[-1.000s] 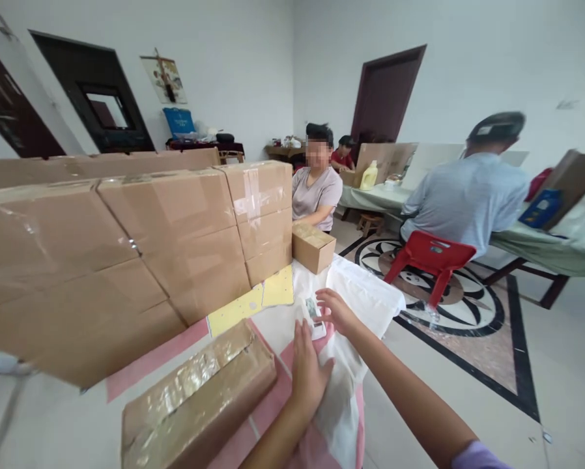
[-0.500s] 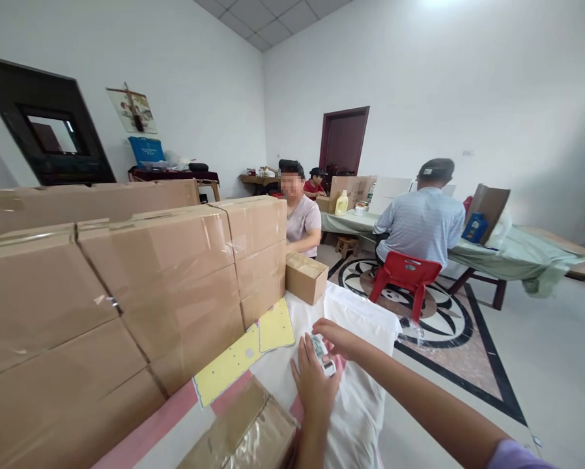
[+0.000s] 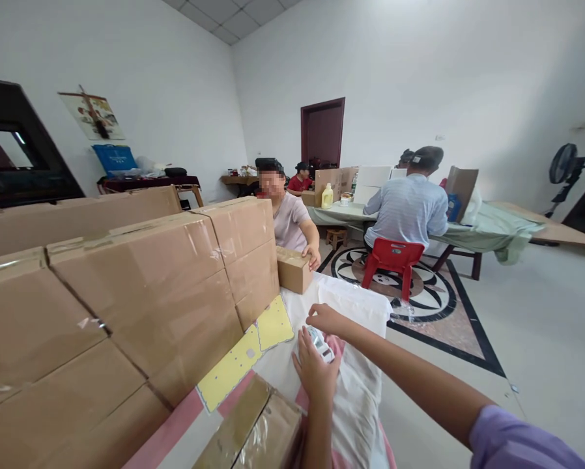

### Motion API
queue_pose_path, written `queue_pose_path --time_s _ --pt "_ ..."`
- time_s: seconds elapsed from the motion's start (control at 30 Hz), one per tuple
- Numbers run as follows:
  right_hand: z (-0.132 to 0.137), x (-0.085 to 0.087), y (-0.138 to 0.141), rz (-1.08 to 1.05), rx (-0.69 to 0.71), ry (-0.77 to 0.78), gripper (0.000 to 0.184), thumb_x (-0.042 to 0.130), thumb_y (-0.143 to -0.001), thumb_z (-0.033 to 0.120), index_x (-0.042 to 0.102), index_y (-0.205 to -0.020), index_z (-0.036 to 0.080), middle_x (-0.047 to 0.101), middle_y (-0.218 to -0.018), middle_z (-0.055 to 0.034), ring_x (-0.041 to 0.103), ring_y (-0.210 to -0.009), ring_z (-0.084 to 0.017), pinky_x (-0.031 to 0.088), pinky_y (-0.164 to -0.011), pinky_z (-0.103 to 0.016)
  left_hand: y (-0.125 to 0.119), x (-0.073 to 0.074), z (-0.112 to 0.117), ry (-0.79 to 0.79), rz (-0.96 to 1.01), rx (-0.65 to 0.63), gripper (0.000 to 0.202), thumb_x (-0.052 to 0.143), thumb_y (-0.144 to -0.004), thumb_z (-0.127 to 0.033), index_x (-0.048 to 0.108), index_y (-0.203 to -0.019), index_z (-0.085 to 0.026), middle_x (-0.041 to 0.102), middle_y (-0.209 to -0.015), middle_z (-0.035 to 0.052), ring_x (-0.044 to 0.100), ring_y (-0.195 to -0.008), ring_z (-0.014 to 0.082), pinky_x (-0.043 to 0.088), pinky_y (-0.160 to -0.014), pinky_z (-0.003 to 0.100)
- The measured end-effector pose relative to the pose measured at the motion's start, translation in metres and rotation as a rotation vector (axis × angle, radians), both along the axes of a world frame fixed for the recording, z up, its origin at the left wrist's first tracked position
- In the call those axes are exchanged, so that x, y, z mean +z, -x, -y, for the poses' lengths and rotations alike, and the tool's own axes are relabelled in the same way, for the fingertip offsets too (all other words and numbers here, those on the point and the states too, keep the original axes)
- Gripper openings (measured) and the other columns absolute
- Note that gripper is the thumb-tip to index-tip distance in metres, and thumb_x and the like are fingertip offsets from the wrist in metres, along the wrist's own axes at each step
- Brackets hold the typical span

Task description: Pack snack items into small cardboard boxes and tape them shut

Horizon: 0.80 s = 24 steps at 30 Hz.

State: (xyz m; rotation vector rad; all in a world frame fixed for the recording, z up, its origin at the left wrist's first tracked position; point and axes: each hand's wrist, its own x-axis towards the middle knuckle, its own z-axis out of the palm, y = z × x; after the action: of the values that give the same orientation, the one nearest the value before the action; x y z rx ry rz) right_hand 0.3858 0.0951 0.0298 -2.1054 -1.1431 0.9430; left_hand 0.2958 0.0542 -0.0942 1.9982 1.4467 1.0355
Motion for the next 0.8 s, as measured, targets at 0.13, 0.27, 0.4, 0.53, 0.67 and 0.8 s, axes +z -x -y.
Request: queue_pose_path --time_s 0.13,0.27,0.4,0.53,0.67,0.8 --pt "0.018 -0.004 -0.013 0.028 0.056 0.076 0.011 0.064 -0.069 0.025 0.061 -0.077 0.018 0.062 -0.064 -0.0042 0.060 -0.052 -0.019 0.047 -0.048 -0.030 0.002 0.000 0.001 -0.021 -0.022 -0.007 0.086 0.057 -0.086 -0.045 0.018 -0.157 -0.018 0.036 -0.158 0.0205 0.038 -0.144 0.0326 0.025 -0.118 0.059" --pt "0.042 -0.007 -0.016 0.065 0.157 0.029 0.008 0.057 -0.072 0.016 0.064 -0.075 0.016 0.061 -0.059 -0.0024 0.059 -0.053 -0.018 0.045 -0.055 -0.030 0.004 -0.009 0.001 -0.107 -0.011 -0.018 0.080 0.058 -0.086 -0.038 0.025 -0.156 -0.019 0.033 -0.160 0.0199 0.035 -0.146 0.0339 0.030 -0.116 0.057" --pt "0.056 -0.013 -0.014 0.178 0.345 -0.217 0.033 0.058 -0.070 0.010 0.070 -0.099 0.021 0.067 -0.079 0.0003 0.061 -0.073 -0.016 0.042 -0.066 -0.025 0.004 -0.020 -0.004 -0.225 0.027 -0.038 0.079 0.060 -0.081 -0.025 0.029 -0.154 -0.018 0.037 -0.156 0.0206 0.038 -0.143 0.0345 0.036 -0.113 0.053" --pt "0.056 -0.025 -0.012 0.409 0.392 -0.367 0.029 0.058 -0.072 0.012 0.068 -0.097 0.020 0.067 -0.085 -0.0016 0.061 -0.081 -0.019 0.039 -0.068 -0.026 0.003 -0.033 -0.009 -0.300 0.043 -0.043 0.079 0.058 -0.083 -0.021 0.024 -0.155 -0.021 0.037 -0.156 0.0204 0.039 -0.143 0.0333 0.038 -0.113 0.051" --pt "0.058 -0.032 -0.009 0.448 0.391 -0.376 0.035 0.059 -0.073 0.014 0.065 -0.107 0.023 0.066 -0.091 -0.0019 0.064 -0.087 -0.020 0.041 -0.072 -0.027 0.001 -0.045 -0.011 -0.364 0.028 -0.040 0.080 0.055 -0.083 -0.018 0.022 -0.155 -0.020 0.037 -0.157 0.0216 0.040 -0.143 0.0333 0.039 -0.113 0.052" --pt "0.067 -0.034 -0.005 0.488 0.423 -0.415 0.038 0.056 -0.082 0.017 0.063 -0.118 0.026 0.063 -0.106 -0.0040 0.066 -0.089 -0.019 0.043 -0.075 -0.027 0.001 -0.043 -0.013 -0.356 0.020 -0.051 0.074 0.056 -0.078 -0.016 0.036 -0.149 -0.012 0.046 -0.151 0.0232 0.044 -0.141 0.0330 0.040 -0.114 0.051"
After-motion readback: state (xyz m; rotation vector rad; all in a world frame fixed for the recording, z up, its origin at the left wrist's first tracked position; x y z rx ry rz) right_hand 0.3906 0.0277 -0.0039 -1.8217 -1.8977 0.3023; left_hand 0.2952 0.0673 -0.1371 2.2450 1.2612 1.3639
